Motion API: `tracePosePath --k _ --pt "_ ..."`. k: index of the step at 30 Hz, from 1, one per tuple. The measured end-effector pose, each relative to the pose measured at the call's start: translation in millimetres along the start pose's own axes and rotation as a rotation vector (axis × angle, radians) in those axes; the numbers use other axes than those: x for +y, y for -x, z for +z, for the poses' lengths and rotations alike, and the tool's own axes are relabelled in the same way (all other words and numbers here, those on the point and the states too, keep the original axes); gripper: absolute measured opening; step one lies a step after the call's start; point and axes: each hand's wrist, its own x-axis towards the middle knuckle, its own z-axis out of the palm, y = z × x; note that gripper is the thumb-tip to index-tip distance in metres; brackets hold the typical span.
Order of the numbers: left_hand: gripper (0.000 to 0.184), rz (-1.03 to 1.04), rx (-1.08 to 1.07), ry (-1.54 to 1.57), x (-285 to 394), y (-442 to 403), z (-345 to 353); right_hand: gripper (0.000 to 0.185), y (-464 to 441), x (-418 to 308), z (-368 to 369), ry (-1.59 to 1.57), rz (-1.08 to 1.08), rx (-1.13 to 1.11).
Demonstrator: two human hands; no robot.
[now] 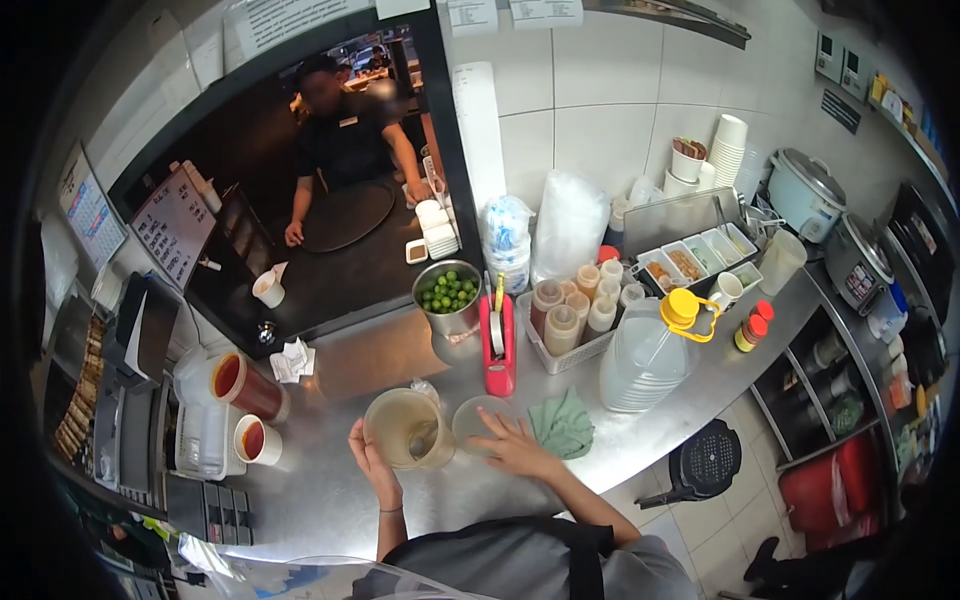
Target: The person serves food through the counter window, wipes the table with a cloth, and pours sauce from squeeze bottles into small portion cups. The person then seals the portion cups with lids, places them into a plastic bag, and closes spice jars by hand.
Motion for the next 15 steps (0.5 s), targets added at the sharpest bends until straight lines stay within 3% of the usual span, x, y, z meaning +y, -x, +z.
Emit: tracePosePath --k 1,2,3,4,5,6,7,9,10,12,13,15 --pt "0.034 0.010 -0.009 0.007 -1.4 -4.3 2.5 0.038 6.5 -2.9 -38.7 -0.217 -0.132 0.090" --pt "0.032 0.019 0.005 0.011 -4.2 -4.7 3.1 0.040 17.6 -16.0 -84.0 -0.254 -0.116 0.293" --pt "0.031 0.024 0.020 0.013 -6.2 -5.1 4.7 0.036 40.5 -10.8 -113.4 -0.416 0.007 0.521" --pt "0.031 0.025 0.013 0.018 -5.8 -6.1 6.3 0.025 59.0 -14.9 -149.3 -0.844 0.077 0.849" --pt "0.030 0.030 0.003 0.016 -4.4 -5.5 5.8 0.024 81.1 4.8 -178.2 -0.355 0.215 1.204" --pt "0.030 0.033 -0.007 0.013 -3.6 -4.8 4.9 0.027 106.4 32.6 -205.6 -0.153 0.312 1.457" --pt "0.030 0.026 -0.017 0.014 -4.0 -4.8 3.9 0.034 119.9 65.0 -229.6 -0.166 0.208 1.681" --pt "0.030 0.035 0.000 -0.072 -5.5 -5.5 2.1 0.043 151.3 151.8 -270.8 0.510 0.378 1.737" --pt "0.030 0.030 -0.001 -0.061 -4.8 -5.7 2.6 0.066 173.2 202.6 -281.2 0.724 0.668 1.621" --pt "0.031 0.001 -0.037 -0.083 -0.2 -6.0 0.5 0.085 192.2 285.5 -286.2 0.905 1.078 1.496" --pt "0.031 0.000 -0.025 -0.073 1.3 -6.4 -1.0 0.085 194.7 291.3 -290.7 0.910 1.062 1.498" --pt "0.032 -0.037 -0.078 -0.112 3.6 -7.7 -3.3 0.094 193.5 304.9 -289.7 0.514 1.572 0.960"
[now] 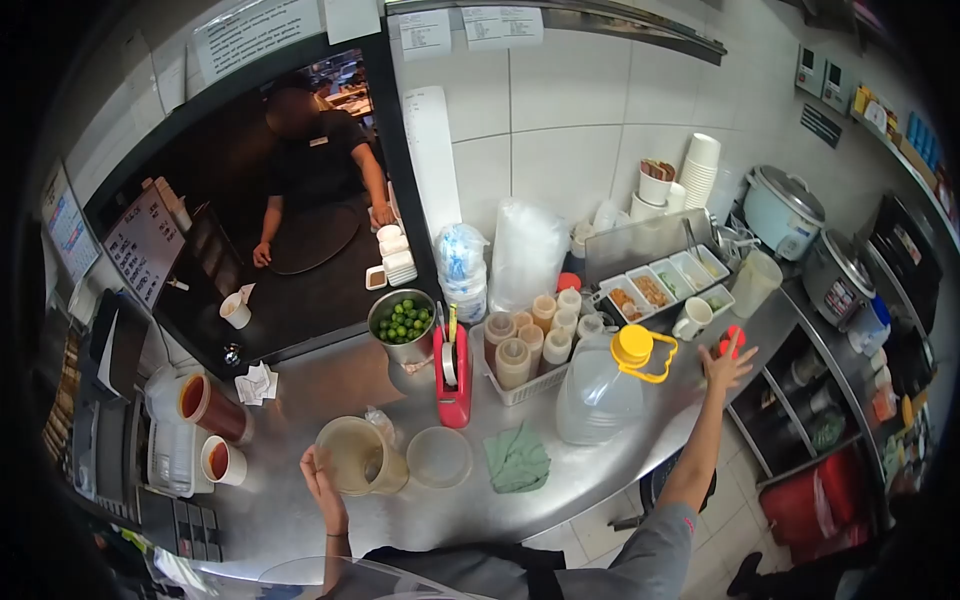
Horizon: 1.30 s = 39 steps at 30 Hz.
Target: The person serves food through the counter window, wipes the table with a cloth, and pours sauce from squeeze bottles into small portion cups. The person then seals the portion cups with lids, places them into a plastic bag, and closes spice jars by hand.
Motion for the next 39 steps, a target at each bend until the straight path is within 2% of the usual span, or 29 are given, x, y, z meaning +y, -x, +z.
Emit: tracePosePath --k 1,3,4,8,9,13,15,17,19,20,22,23,25,28,30,32,33,34,35,36,37,38,39 --pt "0.032 0.010 0.020 -0.001 -1.2 0.9 1.4 0.094 -8.5 4.2 16.1 -0.013 -0.016 -0.006" --pt "0.033 0.014 0.000 -0.068 -2.5 -2.3 -3.8 0.093 -21.3 16.7 49.1 0.112 -0.068 -0.325" --pt "0.033 0.025 0.013 -0.081 -2.2 -2.2 -5.3 0.093 -26.8 26.3 70.4 0.101 -0.078 -0.340" --pt "0.032 0.042 -0.031 -0.081 -0.1 -3.9 -9.2 0.098 -31.2 38.7 118.7 0.117 -0.094 -0.112" --pt "0.034 0.031 -0.051 -0.093 -1.5 -2.2 -9.5 0.100 -37.6 40.0 117.0 0.118 -0.103 -0.008" --pt "0.043 0.000 0.060 -0.178 4.8 2.2 -5.3 0.090 -46.3 29.4 86.5 0.034 -0.085 0.025" --pt "0.051 0.065 0.115 -0.470 30.8 3.1 -0.1 0.083 -55.4 35.0 92.9 0.078 -0.100 0.010" --pt "0.054 0.095 0.151 -0.500 58.7 4.7 14.5 0.079 -47.0 31.4 75.2 0.061 -0.117 -0.021" --pt "0.057 0.428 0.157 -0.680 68.0 5.0 18.8 0.075 -44.3 32.1 73.1 0.045 -0.134 -0.058" --pt "0.057 0.416 0.161 -0.680 70.9 6.5 22.0 0.077 -46.1 34.5 82.0 0.062 -0.166 -0.069" --pt "0.062 0.533 0.102 -0.724 72.5 13.9 28.4 0.084 -39.5 33.5 78.0 0.084 -0.205 -0.085" --pt "0.062 0.522 0.104 -0.719 68.1 18.9 29.2 0.084 -33.1 36.1 75.8 0.092 -0.212 -0.079" --pt "0.069 0.675 -0.067 -0.928 54.5 23.9 30.9 0.086 -15.1 37.6 70.9 -0.013 -0.235 -0.045" --pt "0.070 0.656 -0.143 -1.088 40.1 31.3 30.4 0.076 29.3 49.5 44.5 0.001 -0.281 -0.108" --pt "0.069 0.656 -0.165 -1.089 33.3 25.3 28.3 0.073 67.4 68.4 23.3 -0.024 -0.309 -0.150" --pt "0.069 0.624 -0.191 -1.091 19.7 21.9 30.6 0.071 108.7 98.7 8.5 -0.038 -0.428 -0.213" --pt "0.068 0.630 -0.168 -1.091 11.9 14.5 35.6 0.067 144.5 98.1 -16.8 -0.096 -0.408 -0.263" --pt "0.067 0.640 -0.151 -1.094 7.8 9.4 38.3 0.067 180.9 93.9 -45.4 -0.152 -0.496 -0.329" --pt "0.067 0.620 -0.162 -1.096 15.8 3.6 42.7 0.069 212.0 92.7 -66.9 -0.251 -0.535 -0.463" --pt "0.068 0.610 -0.140 -1.067 26.6 -3.8 49.6 0.071 258.0 61.4 -122.0 -0.289 -0.512 -0.623" --pt "0.069 0.610 -0.124 -1.038 33.3 -3.9 52.0 0.068 272.2 74.0 -103.3 -0.284 -0.721 -0.624" --pt "0.069 0.619 -0.154 -1.034 37.7 0.6 50.7 0.066 296.7 62.4 -112.6 -0.377 -0.725 -0.792" --pt "0.071 0.601 -0.153 -0.904 43.8 1.5 52.0 0.068 318.7 53.0 -110.2 -0.470 -0.739 -0.956"
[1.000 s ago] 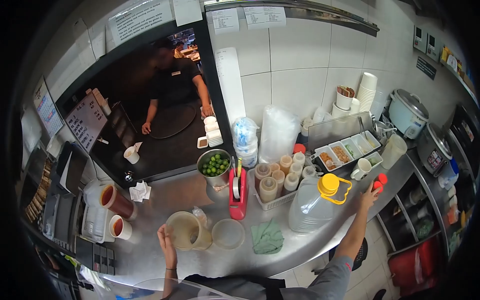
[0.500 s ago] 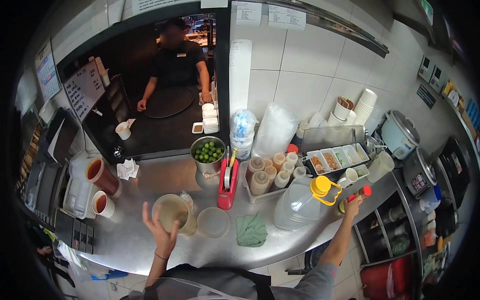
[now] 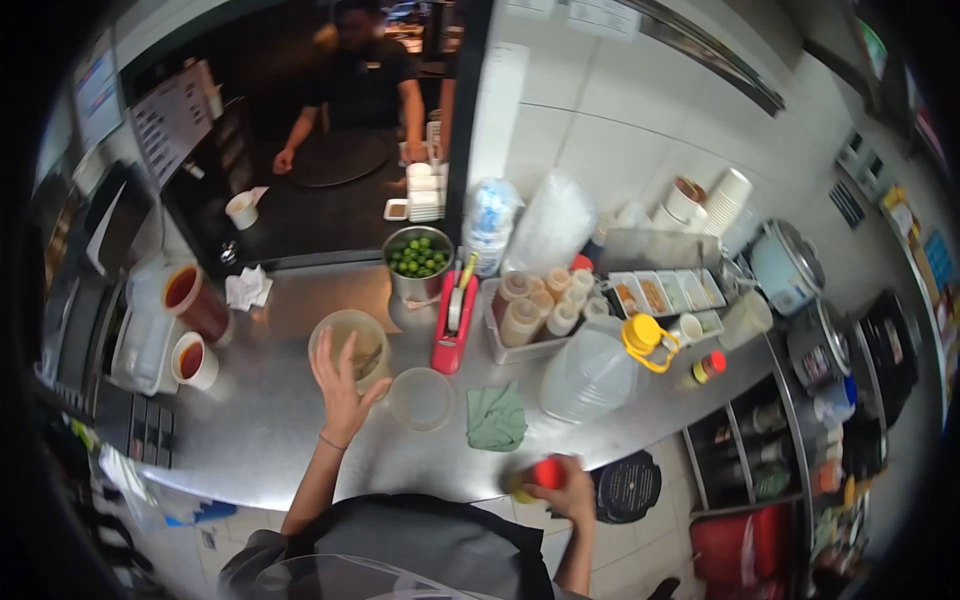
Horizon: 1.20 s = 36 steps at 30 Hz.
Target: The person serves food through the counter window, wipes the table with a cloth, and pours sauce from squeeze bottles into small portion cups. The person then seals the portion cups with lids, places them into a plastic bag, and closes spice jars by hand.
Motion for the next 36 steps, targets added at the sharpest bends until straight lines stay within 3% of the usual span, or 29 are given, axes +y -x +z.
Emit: tracePosePath --k 3,6,8,11,14,16,17,19,20,21,22,23,25,26,28,30,32,34,36 --pt "0.068 0.014 0.005 0.205 8.9 4.6 -6.4 0.063 -16.7 -56.8 66.7 -0.076 -0.428 -0.230" --pt "0.060 0.040 -0.001 0.260 15.4 23.0 -13.3 0.067 -30.5 -104.6 135.8 0.023 -0.564 -0.442" --pt "0.055 0.038 0.018 0.274 15.3 33.9 -17.4 0.067 -36.0 -119.6 190.4 0.242 -0.659 -0.455" --pt "0.048 0.004 0.051 0.271 11.7 57.3 -24.2 0.073 -47.3 -119.8 252.9 0.245 -0.764 -0.484" --pt "0.044 -0.039 0.018 0.231 -7.9 84.0 -23.4 0.086 -43.4 -142.7 232.4 0.279 -0.744 -0.551" --pt "0.039 -0.125 -0.146 0.241 -21.7 99.9 -20.1 0.095 -48.2 -133.6 202.4 -0.039 -0.822 -0.663" --pt "0.039 -0.130 -0.126 0.237 -23.7 104.2 -17.2 0.085 -49.5 -140.6 165.2 -0.053 -0.876 -0.728" --pt "0.037 -0.177 -0.108 -0.177 -23.0 113.6 -8.3 0.073 -67.8 -129.4 80.6 -0.184 -0.863 -0.944" --pt "0.037 -0.189 -0.092 -0.177 -26.6 120.2 -1.4 0.072 -78.5 -110.1 37.6 -0.303 -0.791 -1.090" --pt "0.038 -0.340 -0.110 0.064 -33.6 127.1 7.0 0.062 -76.8 -94.9 -14.1 -0.492 -0.627 -1.065" --pt "0.039 -0.485 -0.122 0.310 -38.5 129.7 15.3 0.057 -79.0 -55.1 -44.5 -0.805 -0.672 -0.812" --pt "0.039 -0.493 -0.101 0.310 -39.9 129.2 21.9 0.050 -74.3 -28.0 -74.7 -0.838 -0.548 -0.221" --pt "0.040 -0.481 -0.008 0.313 -39.6 130.9 31.8 0.033 -104.9 36.1 -133.8 -1.372 -0.407 0.369" --pt "0.040 -0.494 0.004 0.310 -39.1 130.6 36.5 0.036 -124.6 88.5 -161.3 -1.390 -0.359 0.593" --pt "0.036 -0.510 0.093 0.335 -36.5 128.6 43.6 0.040 -157.5 159.6 -200.3 -1.258 -0.061 1.147" --pt "0.038 -0.549 0.131 0.341 -33.4 125.6 48.0 0.051 -192.6 236.6 -226.9 -0.911 0.201 1.367" --pt "0.039 -0.595 0.178 0.343 -28.3 124.7 52.2 0.095 -236.0 371.4 -256.9 0.182 0.313 1.390" --pt "0.043 -0.615 0.232 0.348 -23.8 123.9 54.2 0.114 -221.3 302.0 -256.7 0.240 0.738 1.112" --pt "0.047 -0.659 0.263 0.359 -19.9 122.6 56.7 0.120 -219.9 296.7 -269.8 0.338 0.741 0.983"
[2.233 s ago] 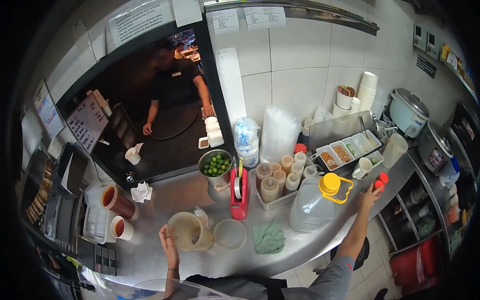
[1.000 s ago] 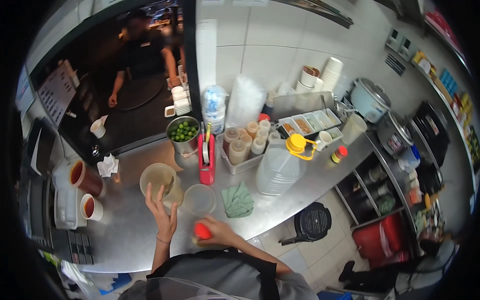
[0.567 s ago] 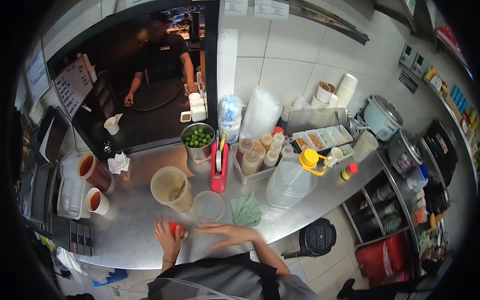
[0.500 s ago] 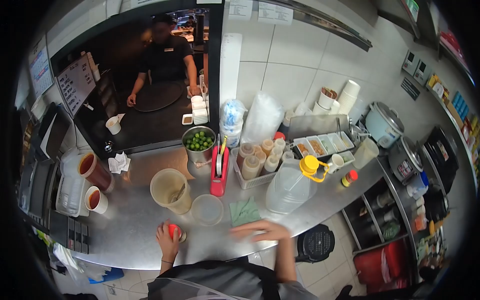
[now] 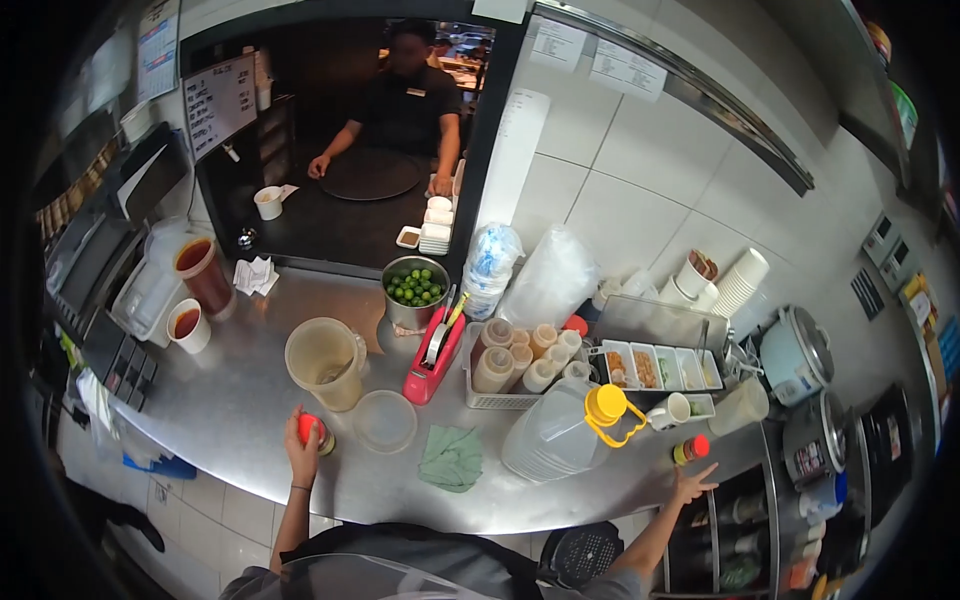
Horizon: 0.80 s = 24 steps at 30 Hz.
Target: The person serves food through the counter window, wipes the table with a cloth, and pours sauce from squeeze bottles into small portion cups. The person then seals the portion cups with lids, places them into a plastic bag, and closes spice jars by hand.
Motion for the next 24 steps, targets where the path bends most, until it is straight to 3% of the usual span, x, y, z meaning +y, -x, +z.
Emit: tracePosePath --k 2,4,6,9,13,14,17,18,20,22,24 --pt "0.052 -0.029 0.021 -0.001 0.0 6.2 0.0 0.124 -24.2 13.1 13.7 0.007 -0.095 -0.011" --pt "0.069 0.043 0.023 -0.054 -2.3 12.0 0.0 0.128 -71.1 48.1 65.4 -0.101 -0.516 -0.134" --pt "0.077 0.067 0.009 -0.104 2.9 19.8 -1.3 0.125 -60.6 36.1 61.3 -0.228 -0.497 -0.223" --pt "0.089 0.074 -0.050 -0.159 -1.0 20.7 -6.9 0.121 -68.9 37.4 66.2 -0.249 -0.513 -0.118" --pt "0.089 0.060 -0.120 -0.128 -5.1 12.5 -8.5 0.109 -60.7 -14.0 40.2 -0.228 -0.478 0.234" --pt "0.089 0.056 -0.159 -0.137 -2.1 10.6 -9.8 0.109 -70.6 -22.9 35.4 -0.227 -0.497 0.232" --pt "0.088 0.020 -0.128 -0.088 -5.2 9.3 -8.0 0.090 -69.9 -16.3 40.3 -0.332 -0.455 -0.226" --pt "0.089 -0.031 -0.118 -0.004 -3.3 12.1 -6.4 0.090 -61.9 -8.0 45.2 -0.314 -0.438 -0.241" --pt "0.091 -0.067 -0.097 0.028 9.2 17.9 -2.5 0.077 -51.7 -3.3 55.2 -0.342 -0.410 -0.047" --pt "0.094 -0.088 0.005 0.201 8.6 18.9 1.4 0.073 -24.1 9.3 49.0 -0.369 -0.386 -0.056" --pt "0.089 -0.087 -0.048 0.207 -7.9 16.8 3.1 0.070 21.1 22.6 24.8 -0.405 -0.376 -0.061"
